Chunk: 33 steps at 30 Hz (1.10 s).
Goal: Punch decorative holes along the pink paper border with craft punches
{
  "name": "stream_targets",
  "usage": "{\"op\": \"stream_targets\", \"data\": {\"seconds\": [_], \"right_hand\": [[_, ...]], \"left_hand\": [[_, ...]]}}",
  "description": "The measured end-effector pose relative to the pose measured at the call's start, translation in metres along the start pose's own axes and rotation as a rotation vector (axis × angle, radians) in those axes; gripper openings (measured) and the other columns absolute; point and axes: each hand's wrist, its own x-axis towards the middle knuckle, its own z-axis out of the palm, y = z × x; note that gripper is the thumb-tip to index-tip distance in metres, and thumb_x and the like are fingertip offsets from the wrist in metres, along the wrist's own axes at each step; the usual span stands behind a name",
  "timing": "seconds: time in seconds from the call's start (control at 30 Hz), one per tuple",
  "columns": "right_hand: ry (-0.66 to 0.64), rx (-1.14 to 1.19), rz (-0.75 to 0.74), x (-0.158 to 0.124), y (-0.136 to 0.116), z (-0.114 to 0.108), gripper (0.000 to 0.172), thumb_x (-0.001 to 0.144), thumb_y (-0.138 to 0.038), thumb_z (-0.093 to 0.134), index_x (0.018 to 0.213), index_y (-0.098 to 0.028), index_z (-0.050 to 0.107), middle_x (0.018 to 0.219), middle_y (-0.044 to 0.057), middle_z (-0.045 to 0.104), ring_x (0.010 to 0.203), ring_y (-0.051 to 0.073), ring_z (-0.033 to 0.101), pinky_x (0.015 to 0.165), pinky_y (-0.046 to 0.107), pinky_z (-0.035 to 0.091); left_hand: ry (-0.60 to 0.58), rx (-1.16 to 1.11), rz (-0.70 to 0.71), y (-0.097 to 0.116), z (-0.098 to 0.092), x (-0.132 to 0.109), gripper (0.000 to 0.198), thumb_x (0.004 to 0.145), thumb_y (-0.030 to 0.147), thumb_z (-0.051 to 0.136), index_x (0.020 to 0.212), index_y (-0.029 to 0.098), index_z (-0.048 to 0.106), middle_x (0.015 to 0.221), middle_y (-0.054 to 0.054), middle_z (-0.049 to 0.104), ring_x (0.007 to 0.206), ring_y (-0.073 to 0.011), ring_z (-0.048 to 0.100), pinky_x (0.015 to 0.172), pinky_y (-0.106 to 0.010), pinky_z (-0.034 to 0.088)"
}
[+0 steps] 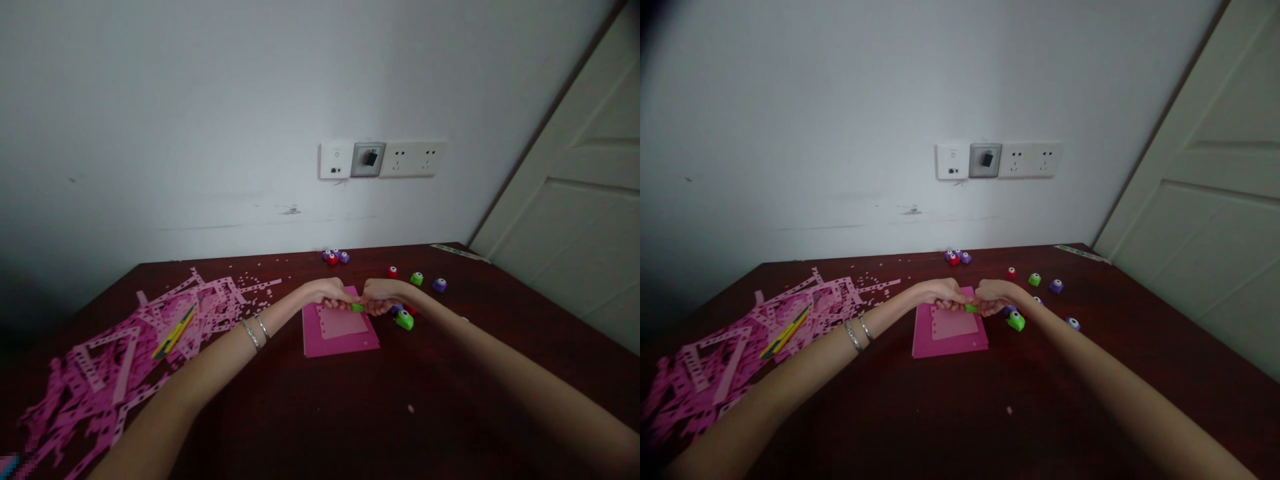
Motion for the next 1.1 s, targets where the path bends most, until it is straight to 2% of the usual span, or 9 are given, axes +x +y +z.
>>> {"op": "stream_targets", "data": {"seconds": [0.1,0.17,0.23,0.3,0.43,0.63,0.77,0.93,1.1], "right_hand": [[0.046,-0.016,-0.049,-0.006,0.000,0.002,0.025,0.075,-0.020,0.054,0.053,-0.011,0.057,0.044,0.002,0.055,0.038,0.008,0.049,0.042,0.018,0.041],[0.120,-0.037,-0.094,-0.010,0.000,0.005,0.027,0.076,-0.024,0.056,0.052,-0.012,0.055,0.043,0.001,0.054,0.037,0.007,0.048,0.041,0.019,0.040],[0.184,-0.049,-0.146,-0.014,0.001,0.007,0.030,0.076,-0.030,0.057,0.051,-0.013,0.053,0.043,0.000,0.053,0.036,0.007,0.046,0.039,0.019,0.038],[0.230,-0.045,-0.229,-0.017,0.004,0.006,0.030,0.076,-0.033,0.056,0.054,-0.013,0.053,0.045,0.000,0.054,0.036,0.007,0.045,0.037,0.019,0.036],[0.337,-0.094,-0.422,-0.022,0.013,0.000,0.017,0.072,-0.029,0.057,0.074,-0.013,0.061,0.060,0.002,0.062,0.044,0.009,0.051,0.042,0.019,0.038],[0.430,-0.464,-0.670,-0.013,0.022,0.007,0.028,0.062,-0.020,0.062,0.090,-0.013,0.065,0.087,0.007,0.065,0.069,0.015,0.056,0.062,0.024,0.043],[0.434,-0.542,-0.666,-0.004,0.025,0.012,0.019,0.063,-0.019,0.060,0.081,-0.014,0.066,0.076,0.005,0.064,0.065,0.015,0.054,0.058,0.023,0.039],[0.444,-0.507,-0.587,-0.004,0.034,0.000,0.019,0.065,-0.025,0.061,0.081,-0.015,0.065,0.073,0.003,0.065,0.062,0.015,0.056,0.055,0.022,0.038],[0.642,-0.573,-0.470,-0.004,0.045,-0.011,0.023,0.065,-0.022,0.060,0.088,-0.018,0.065,0.087,0.005,0.067,0.076,0.019,0.060,0.064,0.024,0.041]], "left_hand": [[0.210,0.159,0.090,-0.001,0.011,-0.013,0.038,0.070,0.050,0.060,0.058,0.013,0.056,0.050,0.000,0.050,0.042,-0.0068,0.040,0.041,-0.022,0.029],[0.422,0.319,0.163,-0.002,0.020,-0.024,0.035,0.078,0.044,0.050,0.064,0.013,0.058,0.055,-0.001,0.053,0.050,-0.0098,0.046,0.048,-0.024,0.037],[0.656,0.533,0.274,-0.004,0.033,-0.036,0.028,0.083,0.035,0.045,0.075,0.013,0.060,0.070,-0.005,0.058,0.066,-0.0137,0.052,0.062,-0.027,0.042],[0.748,0.751,0.395,-0.009,0.046,-0.049,0.025,0.085,0.028,0.040,0.085,0.012,0.060,0.088,-0.009,0.057,0.086,-0.0184,0.052,0.076,-0.032,0.042],[0.673,0.970,0.463,-0.021,0.070,-0.067,0.029,0.088,0.021,0.032,0.102,0.012,0.056,0.102,-0.011,0.054,0.101,-0.0222,0.047,0.089,-0.039,0.038],[0.585,0.964,0.429,-0.030,0.079,-0.071,0.030,0.086,0.018,0.034,0.109,0.012,0.052,0.113,-0.013,0.051,0.110,-0.0258,0.043,0.094,-0.044,0.037],[0.580,0.973,0.426,-0.030,0.078,-0.071,0.029,0.083,0.017,0.038,0.108,0.012,0.052,0.110,-0.012,0.051,0.106,-0.0243,0.045,0.094,-0.041,0.038],[0.592,0.972,0.419,-0.031,0.078,-0.072,0.027,0.083,0.018,0.039,0.107,0.014,0.052,0.111,-0.011,0.050,0.106,-0.0241,0.044,0.093,-0.041,0.038],[0.585,0.952,0.420,-0.031,0.078,-0.073,0.026,0.084,0.018,0.039,0.106,0.015,0.051,0.108,-0.010,0.051,0.103,-0.0231,0.045,0.090,-0.040,0.038]]}}
